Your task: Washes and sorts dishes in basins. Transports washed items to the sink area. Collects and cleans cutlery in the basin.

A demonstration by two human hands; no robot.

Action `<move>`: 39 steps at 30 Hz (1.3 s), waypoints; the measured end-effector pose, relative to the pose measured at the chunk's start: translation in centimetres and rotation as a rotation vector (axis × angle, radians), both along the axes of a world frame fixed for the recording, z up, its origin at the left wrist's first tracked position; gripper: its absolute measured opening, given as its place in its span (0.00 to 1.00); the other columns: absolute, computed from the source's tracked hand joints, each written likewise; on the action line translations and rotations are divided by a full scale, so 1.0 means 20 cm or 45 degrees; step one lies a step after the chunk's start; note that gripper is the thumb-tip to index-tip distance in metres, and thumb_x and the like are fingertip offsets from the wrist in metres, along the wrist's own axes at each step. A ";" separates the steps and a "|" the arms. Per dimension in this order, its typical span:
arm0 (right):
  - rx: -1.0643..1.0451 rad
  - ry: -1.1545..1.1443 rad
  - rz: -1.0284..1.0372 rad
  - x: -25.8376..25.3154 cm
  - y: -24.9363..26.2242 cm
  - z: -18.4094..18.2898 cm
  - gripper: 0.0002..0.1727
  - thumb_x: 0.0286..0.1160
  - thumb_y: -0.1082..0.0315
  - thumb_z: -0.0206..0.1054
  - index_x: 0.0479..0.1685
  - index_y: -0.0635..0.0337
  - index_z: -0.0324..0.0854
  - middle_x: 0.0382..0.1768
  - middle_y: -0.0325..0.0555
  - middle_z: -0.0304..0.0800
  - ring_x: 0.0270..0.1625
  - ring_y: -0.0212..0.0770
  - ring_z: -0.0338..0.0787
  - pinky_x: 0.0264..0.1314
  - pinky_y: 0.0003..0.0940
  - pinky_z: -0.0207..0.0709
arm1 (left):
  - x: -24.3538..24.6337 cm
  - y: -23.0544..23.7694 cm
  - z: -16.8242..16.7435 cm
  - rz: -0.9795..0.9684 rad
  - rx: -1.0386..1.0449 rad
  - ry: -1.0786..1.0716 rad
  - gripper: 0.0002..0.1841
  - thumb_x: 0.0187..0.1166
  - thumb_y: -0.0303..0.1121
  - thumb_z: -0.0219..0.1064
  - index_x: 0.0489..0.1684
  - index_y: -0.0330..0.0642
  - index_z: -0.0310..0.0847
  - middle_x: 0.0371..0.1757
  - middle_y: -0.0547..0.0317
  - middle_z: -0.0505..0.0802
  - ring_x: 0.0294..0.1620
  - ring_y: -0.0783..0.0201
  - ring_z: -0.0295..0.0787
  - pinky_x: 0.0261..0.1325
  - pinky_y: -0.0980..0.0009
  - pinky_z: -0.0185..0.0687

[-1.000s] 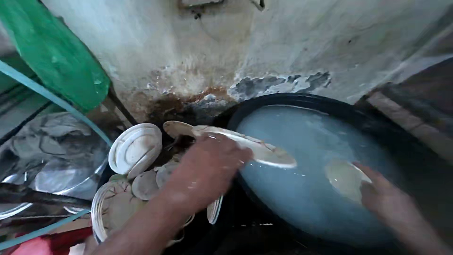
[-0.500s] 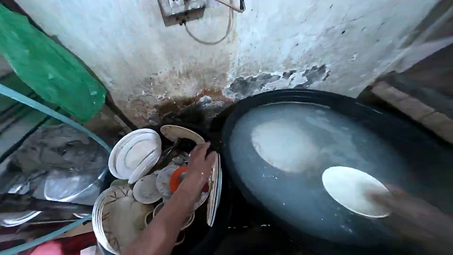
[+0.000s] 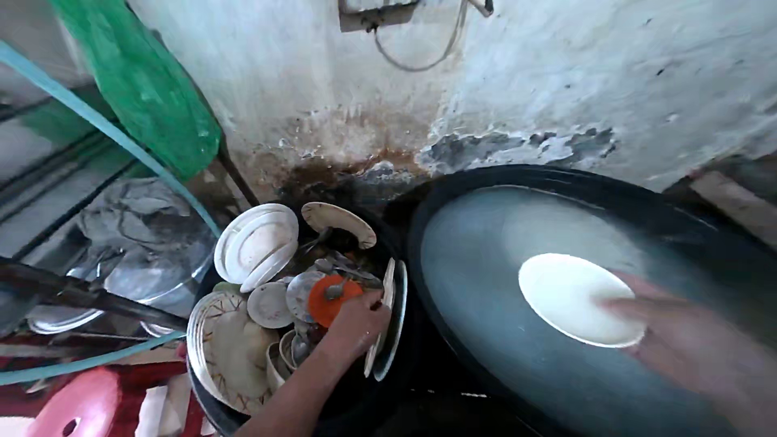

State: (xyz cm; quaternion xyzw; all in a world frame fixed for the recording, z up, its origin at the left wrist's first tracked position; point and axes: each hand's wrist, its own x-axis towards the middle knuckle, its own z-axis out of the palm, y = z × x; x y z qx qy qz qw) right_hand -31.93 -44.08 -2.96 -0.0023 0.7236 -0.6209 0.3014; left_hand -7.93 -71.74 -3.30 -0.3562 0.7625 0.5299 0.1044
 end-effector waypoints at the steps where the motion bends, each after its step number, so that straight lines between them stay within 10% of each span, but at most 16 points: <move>1: -0.025 -0.007 0.023 0.02 -0.06 0.03 0.27 0.81 0.79 0.47 0.78 0.48 0.67 0.47 0.47 0.88 0.38 0.38 0.93 0.31 0.34 0.88 | 0.01 -0.02 0.00 0.055 -0.020 -0.009 0.19 0.88 0.36 0.59 0.75 0.44 0.81 0.62 0.47 0.90 0.57 0.57 0.89 0.60 0.56 0.83; 9: -0.100 -0.110 0.307 0.25 -0.58 0.27 0.26 0.83 0.82 0.49 0.76 0.50 0.71 0.48 0.51 0.89 0.41 0.44 0.93 0.36 0.36 0.89 | 0.14 -0.27 0.12 0.397 0.030 0.094 0.20 0.80 0.27 0.67 0.71 0.42 0.80 0.59 0.46 0.90 0.55 0.53 0.88 0.58 0.53 0.83; 20: 0.009 0.148 0.632 0.49 -1.23 0.37 0.32 0.83 0.79 0.56 0.85 0.43 0.66 0.61 0.58 0.84 0.47 0.51 0.90 0.43 0.47 0.86 | 0.07 -0.46 0.31 0.182 -0.136 0.053 0.20 0.83 0.30 0.64 0.74 0.38 0.78 0.68 0.38 0.86 0.70 0.44 0.81 0.71 0.40 0.74; 24: 0.023 0.051 0.512 0.43 -1.28 0.32 0.33 0.82 0.81 0.53 0.85 0.44 0.64 0.63 0.62 0.83 0.49 0.56 0.91 0.42 0.52 0.88 | 0.21 -0.65 0.32 0.385 0.037 0.229 0.17 0.87 0.30 0.61 0.71 0.37 0.77 0.55 0.43 0.89 0.50 0.54 0.87 0.56 0.53 0.84; 29: 0.027 0.055 0.450 0.37 -1.27 0.27 0.32 0.83 0.81 0.51 0.85 0.44 0.63 0.63 0.62 0.82 0.47 0.58 0.92 0.40 0.53 0.88 | 0.36 -0.70 0.31 0.638 0.098 0.294 0.18 0.88 0.30 0.59 0.75 0.40 0.75 0.58 0.43 0.89 0.52 0.54 0.88 0.55 0.55 0.85; 36: 0.193 0.874 0.739 0.50 -1.36 0.32 0.31 0.82 0.81 0.54 0.85 0.51 0.69 0.74 0.62 0.81 0.74 0.60 0.82 0.74 0.64 0.73 | 0.28 -0.67 0.23 0.567 0.057 0.141 0.18 0.87 0.34 0.63 0.73 0.39 0.78 0.62 0.41 0.87 0.62 0.49 0.84 0.65 0.47 0.80; 39: 0.398 1.345 0.889 0.48 -1.30 0.33 0.32 0.85 0.79 0.51 0.88 0.46 0.65 0.76 0.60 0.79 0.69 0.65 0.86 0.68 0.69 0.78 | 0.29 -0.67 0.26 0.604 -0.011 0.124 0.17 0.88 0.35 0.63 0.72 0.42 0.79 0.63 0.42 0.88 0.63 0.48 0.84 0.65 0.45 0.79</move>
